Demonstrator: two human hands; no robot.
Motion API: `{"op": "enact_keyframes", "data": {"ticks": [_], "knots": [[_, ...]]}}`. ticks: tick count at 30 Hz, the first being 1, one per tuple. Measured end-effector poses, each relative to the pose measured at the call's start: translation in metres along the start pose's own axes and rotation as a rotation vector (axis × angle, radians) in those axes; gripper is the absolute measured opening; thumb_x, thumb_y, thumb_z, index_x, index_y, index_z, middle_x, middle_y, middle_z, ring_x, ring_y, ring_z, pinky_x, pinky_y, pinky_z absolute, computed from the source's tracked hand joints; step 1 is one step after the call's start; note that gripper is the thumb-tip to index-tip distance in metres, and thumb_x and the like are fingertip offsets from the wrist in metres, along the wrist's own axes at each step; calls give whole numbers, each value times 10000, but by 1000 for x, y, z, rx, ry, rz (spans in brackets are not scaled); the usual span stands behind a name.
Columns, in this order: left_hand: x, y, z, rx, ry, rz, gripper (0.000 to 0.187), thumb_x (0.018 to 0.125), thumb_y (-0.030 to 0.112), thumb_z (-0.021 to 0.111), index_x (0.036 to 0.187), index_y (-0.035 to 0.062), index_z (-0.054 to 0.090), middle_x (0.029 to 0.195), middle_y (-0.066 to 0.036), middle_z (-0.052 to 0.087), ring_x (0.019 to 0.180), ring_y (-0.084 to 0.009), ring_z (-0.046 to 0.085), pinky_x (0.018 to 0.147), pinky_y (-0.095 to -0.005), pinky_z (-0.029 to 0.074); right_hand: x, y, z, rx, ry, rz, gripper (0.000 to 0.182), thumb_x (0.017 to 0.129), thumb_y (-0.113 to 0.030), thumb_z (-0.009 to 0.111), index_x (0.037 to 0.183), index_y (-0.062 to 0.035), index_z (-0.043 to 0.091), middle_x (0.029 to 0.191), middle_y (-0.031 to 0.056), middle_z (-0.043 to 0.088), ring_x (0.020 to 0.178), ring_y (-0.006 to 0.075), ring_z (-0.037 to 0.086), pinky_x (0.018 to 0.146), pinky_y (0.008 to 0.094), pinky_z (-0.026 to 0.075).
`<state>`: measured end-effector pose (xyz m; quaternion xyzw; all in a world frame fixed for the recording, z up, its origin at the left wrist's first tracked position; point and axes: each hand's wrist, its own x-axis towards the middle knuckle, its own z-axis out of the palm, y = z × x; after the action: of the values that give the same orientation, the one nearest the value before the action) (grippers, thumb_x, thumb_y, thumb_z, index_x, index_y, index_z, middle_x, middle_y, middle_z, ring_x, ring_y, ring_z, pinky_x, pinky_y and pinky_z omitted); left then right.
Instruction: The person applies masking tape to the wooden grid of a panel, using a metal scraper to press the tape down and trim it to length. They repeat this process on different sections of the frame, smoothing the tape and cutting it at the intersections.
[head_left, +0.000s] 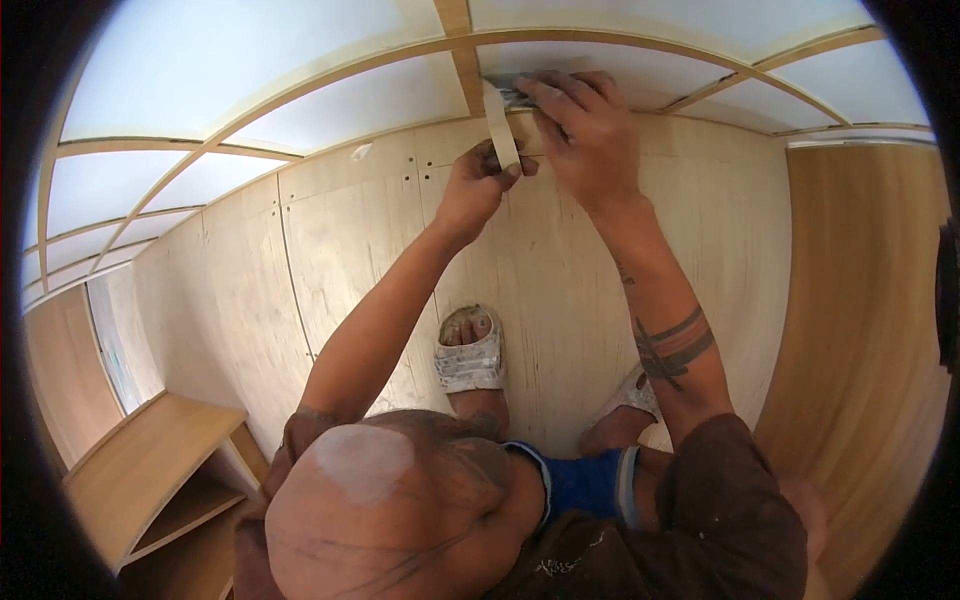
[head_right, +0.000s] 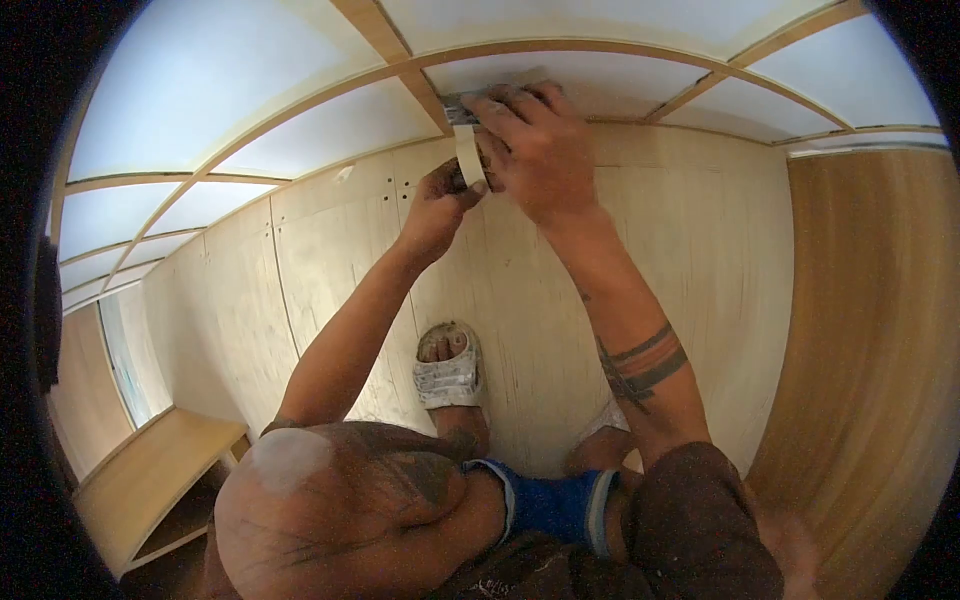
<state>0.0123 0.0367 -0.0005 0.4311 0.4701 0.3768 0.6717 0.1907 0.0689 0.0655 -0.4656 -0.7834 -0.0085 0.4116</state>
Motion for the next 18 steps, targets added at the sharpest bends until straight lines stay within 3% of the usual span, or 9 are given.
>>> {"op": "enact_keyframes", "data": {"ticks": [2, 6, 12, 14, 18], "knots": [[-3, 5, 2, 10, 4, -22, 370, 997, -21, 587, 1364, -46, 559, 1173, -129, 737, 1143, -220, 680, 1025, -360, 492, 6, -3, -10, 3, 115, -58, 454, 762, -47, 797, 1203, -154, 781, 1154, 77, 750, 1012, 332, 654, 892, 416, 567], [-1, -3, 0, -45, -16, 11, 363, 1007, -12, 584, 1368, -44, 556, 1181, -128, 739, 1137, -212, 679, 1028, -357, 497, 5, -16, -19, -16, 137, -87, 486, 743, -39, 812, 1211, -164, 780, 1174, 75, 750, 1027, 329, 656, 887, 416, 570], [-5, 7, 5, 1, 2, -28, 367, 1001, -35, 603, 1363, -62, 551, 1208, -136, 737, 1181, -203, 676, 1055, -359, 500, -36, 0, 11, -39, 24, -24, 520, 736, -73, 826, 1241, -186, 773, 1214, 70, 746, 1061, 339, 654, 906, 446, 565], [-6, 5, 4, 62, -18, 27, 405, 979, -17, 679, 1367, -52, 569, 1286, -118, 699, 1207, -207, 650, 1090, -366, 480, -42, 2, 15, -37, -44, 33, 498, 768, -1, 768, 1231, -185, 790, 1237, 80, 745, 1076, 335, 651, 949, 437, 559], [-1, -19, -5, 118, -45, 141, 416, 972, -25, 683, 1371, -55, 566, 1309, -137, 693, 1228, -219, 647, 1089, -377, 485, -50, 10, 24, -46, -98, 63, 485, 786, -21, 759, 1240, -190, 785, 1245, 80, 744, 1080, 342, 649, 959, 444, 555]]}}
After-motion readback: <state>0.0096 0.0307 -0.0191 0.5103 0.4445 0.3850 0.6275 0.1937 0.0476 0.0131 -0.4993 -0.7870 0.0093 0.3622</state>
